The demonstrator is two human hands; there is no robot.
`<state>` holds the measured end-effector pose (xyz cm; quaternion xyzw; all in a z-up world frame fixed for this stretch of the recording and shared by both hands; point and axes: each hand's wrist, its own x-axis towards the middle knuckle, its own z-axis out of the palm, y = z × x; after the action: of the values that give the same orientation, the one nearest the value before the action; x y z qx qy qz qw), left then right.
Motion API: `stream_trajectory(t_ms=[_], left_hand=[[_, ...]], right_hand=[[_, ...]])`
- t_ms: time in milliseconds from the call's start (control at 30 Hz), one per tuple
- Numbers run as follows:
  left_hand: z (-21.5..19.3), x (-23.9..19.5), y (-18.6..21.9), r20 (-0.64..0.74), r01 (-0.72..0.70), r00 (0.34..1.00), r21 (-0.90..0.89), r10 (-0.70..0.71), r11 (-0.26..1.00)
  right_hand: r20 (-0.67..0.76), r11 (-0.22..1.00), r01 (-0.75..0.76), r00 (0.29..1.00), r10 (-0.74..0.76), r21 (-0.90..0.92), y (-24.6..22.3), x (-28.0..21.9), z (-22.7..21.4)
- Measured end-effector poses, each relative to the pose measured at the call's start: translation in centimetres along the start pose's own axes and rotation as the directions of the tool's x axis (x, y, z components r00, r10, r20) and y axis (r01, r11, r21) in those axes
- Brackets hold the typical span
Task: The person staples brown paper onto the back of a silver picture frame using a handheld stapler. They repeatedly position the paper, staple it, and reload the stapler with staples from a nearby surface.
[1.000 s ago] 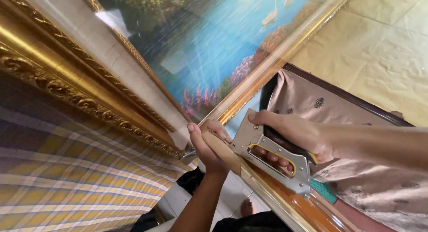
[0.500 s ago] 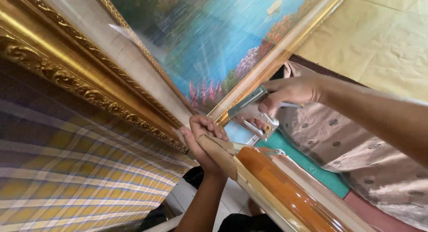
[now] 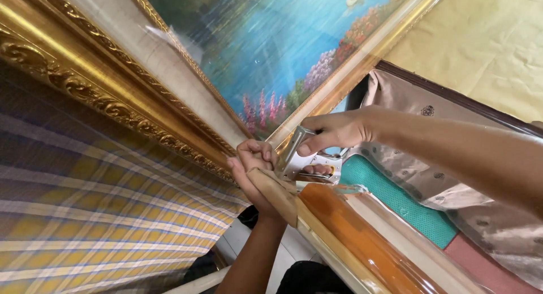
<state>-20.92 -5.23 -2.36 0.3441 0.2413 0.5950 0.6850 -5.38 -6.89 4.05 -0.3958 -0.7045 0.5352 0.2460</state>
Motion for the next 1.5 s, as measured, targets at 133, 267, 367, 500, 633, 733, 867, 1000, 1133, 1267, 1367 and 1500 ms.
stream_trajectory(t_ms=[133,267,367,500,633,733,867,1000,1133,1267,1367,1500], left_hand=[[0.9,-0.1,0.2,0.009,0.024,1.000,-0.016,-0.024,1.000],[2.1,0.2,0.0,-0.049,-0.018,0.999,0.006,0.019,1.000],[2.3,0.3,-0.2,-0.069,0.006,0.998,0.051,-0.002,0.999],[2.6,0.4,-0.4,-0.048,0.009,0.999,0.020,-0.008,1.000],[3.6,0.4,-0.5,0.023,-0.074,0.997,0.087,0.073,0.993],[2.7,0.7,-1.6,0.214,-0.064,0.975,0.001,0.062,0.998],[4.2,1.7,-3.2,0.239,0.026,0.971,-0.017,-0.021,1.000],[8.5,3.1,-4.6,0.194,0.111,0.972,0.115,-0.132,0.987],[13.4,5.8,-8.5,0.094,0.122,0.985,0.239,-0.148,0.963],[20.1,8.0,-12.3,0.037,0.173,0.983,0.153,-0.181,0.973],[24.6,9.9,-16.1,0.045,0.181,0.982,0.089,-0.185,0.980],[28.8,12.6,-21.5,0.047,0.193,0.977,0.233,-0.210,0.953]], right_hand=[[-0.142,0.993,0.050,0.988,-0.065,-0.104,9.5,0.7,-3.7],[-0.147,0.995,0.079,0.985,-0.087,-0.060,11.6,1.0,-3.9],[-0.112,0.985,0.171,0.978,-0.174,-0.038,9.3,1.0,-2.2],[-0.043,0.900,0.347,0.937,-0.348,0.263,5.6,0.6,-0.5],[-0.298,0.971,-0.086,0.955,0.017,-0.222,9.5,-1.1,-3.9],[-0.191,0.989,0.119,0.976,-0.100,0.090,2.7,-3.2,-6.7],[-0.319,0.988,-0.116,0.945,0.077,-0.106,1.2,-6.3,-9.6],[-0.328,0.891,-0.377,0.900,0.288,-0.253,-2.3,-9.6,-11.6],[-0.341,0.612,-0.609,0.792,0.507,-0.505,-4.7,-12.6,-14.2],[-0.456,0.376,-0.722,0.671,0.585,-0.581,-6.7,-16.0,-17.4],[-0.581,0.184,-0.824,0.519,0.627,-0.537,-7.3,-19.3,-20.1],[-0.686,0.052,-0.890,0.385,0.618,-0.452,-7.7,-23.5,-21.9]])
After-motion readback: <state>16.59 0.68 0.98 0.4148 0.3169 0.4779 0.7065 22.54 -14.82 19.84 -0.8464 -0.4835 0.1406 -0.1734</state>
